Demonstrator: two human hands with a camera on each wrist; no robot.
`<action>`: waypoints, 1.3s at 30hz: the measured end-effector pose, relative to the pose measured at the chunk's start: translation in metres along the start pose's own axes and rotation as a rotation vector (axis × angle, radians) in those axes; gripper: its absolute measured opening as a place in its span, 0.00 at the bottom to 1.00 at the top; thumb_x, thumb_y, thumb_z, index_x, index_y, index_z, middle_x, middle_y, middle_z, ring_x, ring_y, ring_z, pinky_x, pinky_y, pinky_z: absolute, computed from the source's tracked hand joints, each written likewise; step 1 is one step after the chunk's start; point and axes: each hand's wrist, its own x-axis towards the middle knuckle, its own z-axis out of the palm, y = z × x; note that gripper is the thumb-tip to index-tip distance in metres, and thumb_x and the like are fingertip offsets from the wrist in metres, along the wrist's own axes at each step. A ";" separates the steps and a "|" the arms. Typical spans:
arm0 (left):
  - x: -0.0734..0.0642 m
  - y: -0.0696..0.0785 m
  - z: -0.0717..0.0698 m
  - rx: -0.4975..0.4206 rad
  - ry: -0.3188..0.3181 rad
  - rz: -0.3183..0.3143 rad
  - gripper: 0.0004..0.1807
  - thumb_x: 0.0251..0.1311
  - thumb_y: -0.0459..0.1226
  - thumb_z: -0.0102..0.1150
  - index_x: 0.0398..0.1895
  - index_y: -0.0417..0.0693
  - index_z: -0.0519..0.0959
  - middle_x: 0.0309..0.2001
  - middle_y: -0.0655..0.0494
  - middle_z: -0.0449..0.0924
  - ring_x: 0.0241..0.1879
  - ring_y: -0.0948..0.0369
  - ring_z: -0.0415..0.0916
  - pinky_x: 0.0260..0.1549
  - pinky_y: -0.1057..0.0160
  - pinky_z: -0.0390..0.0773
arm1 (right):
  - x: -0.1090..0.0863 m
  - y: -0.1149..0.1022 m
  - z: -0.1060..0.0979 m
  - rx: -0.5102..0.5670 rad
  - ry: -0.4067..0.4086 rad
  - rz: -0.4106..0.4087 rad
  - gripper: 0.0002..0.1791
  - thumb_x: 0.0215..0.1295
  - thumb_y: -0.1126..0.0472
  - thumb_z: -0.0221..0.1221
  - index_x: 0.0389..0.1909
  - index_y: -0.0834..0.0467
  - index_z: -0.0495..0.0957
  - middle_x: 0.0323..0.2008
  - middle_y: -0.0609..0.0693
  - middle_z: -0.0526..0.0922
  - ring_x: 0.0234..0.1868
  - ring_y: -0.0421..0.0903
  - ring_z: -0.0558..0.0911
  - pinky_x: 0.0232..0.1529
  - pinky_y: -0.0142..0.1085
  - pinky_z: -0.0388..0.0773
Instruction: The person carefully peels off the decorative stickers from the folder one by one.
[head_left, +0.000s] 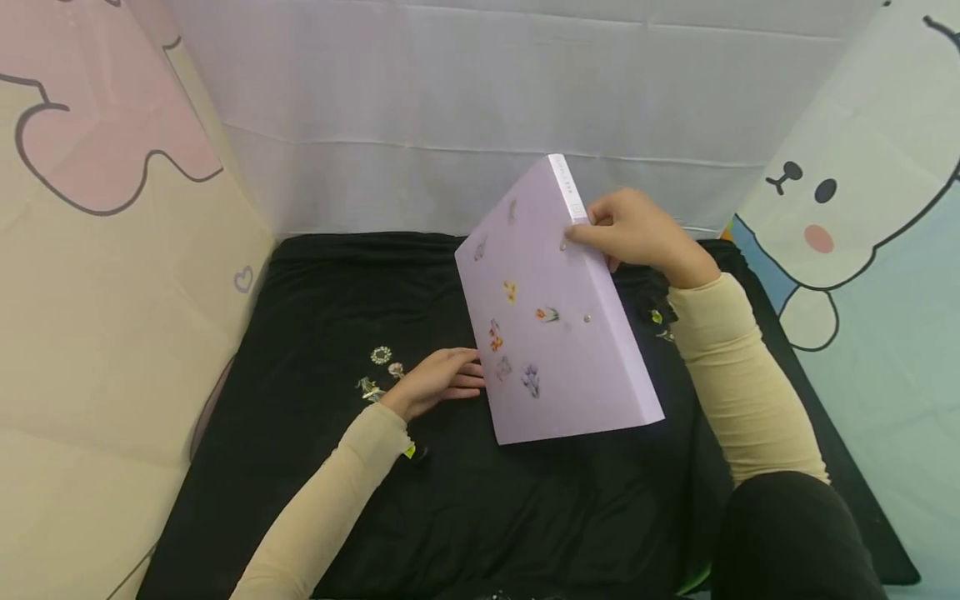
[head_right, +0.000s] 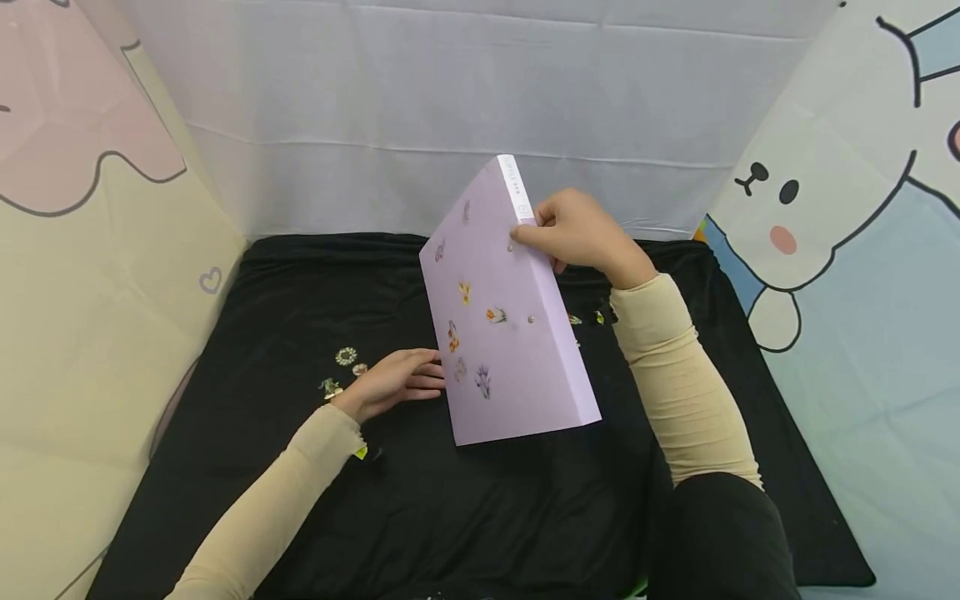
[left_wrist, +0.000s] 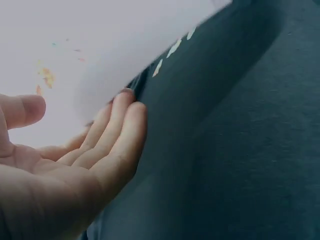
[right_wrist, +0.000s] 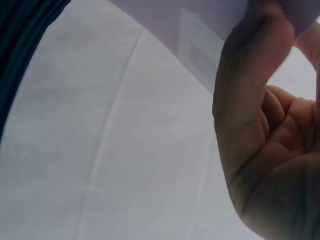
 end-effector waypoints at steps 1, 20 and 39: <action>0.000 -0.002 -0.001 -0.002 0.010 -0.005 0.28 0.78 0.45 0.45 0.70 0.35 0.63 0.58 0.36 0.74 0.53 0.48 0.79 0.52 0.51 0.78 | -0.001 0.005 0.000 0.018 -0.004 0.008 0.17 0.68 0.53 0.61 0.30 0.63 0.84 0.24 0.53 0.85 0.20 0.49 0.83 0.20 0.38 0.79; -0.056 0.000 -0.039 0.521 0.317 0.139 0.13 0.71 0.41 0.57 0.46 0.40 0.80 0.35 0.51 0.84 0.34 0.55 0.81 0.38 0.56 0.80 | -0.023 0.128 0.092 0.305 -0.221 0.241 0.22 0.74 0.50 0.55 0.41 0.70 0.78 0.29 0.61 0.80 0.28 0.52 0.81 0.34 0.46 0.83; -0.047 -0.014 -0.036 0.848 0.357 0.064 0.13 0.67 0.39 0.62 0.43 0.36 0.84 0.27 0.54 0.82 0.24 0.60 0.77 0.26 0.61 0.76 | -0.012 0.150 0.131 0.176 -0.196 0.325 0.22 0.73 0.53 0.56 0.45 0.72 0.80 0.33 0.61 0.85 0.30 0.53 0.84 0.34 0.45 0.83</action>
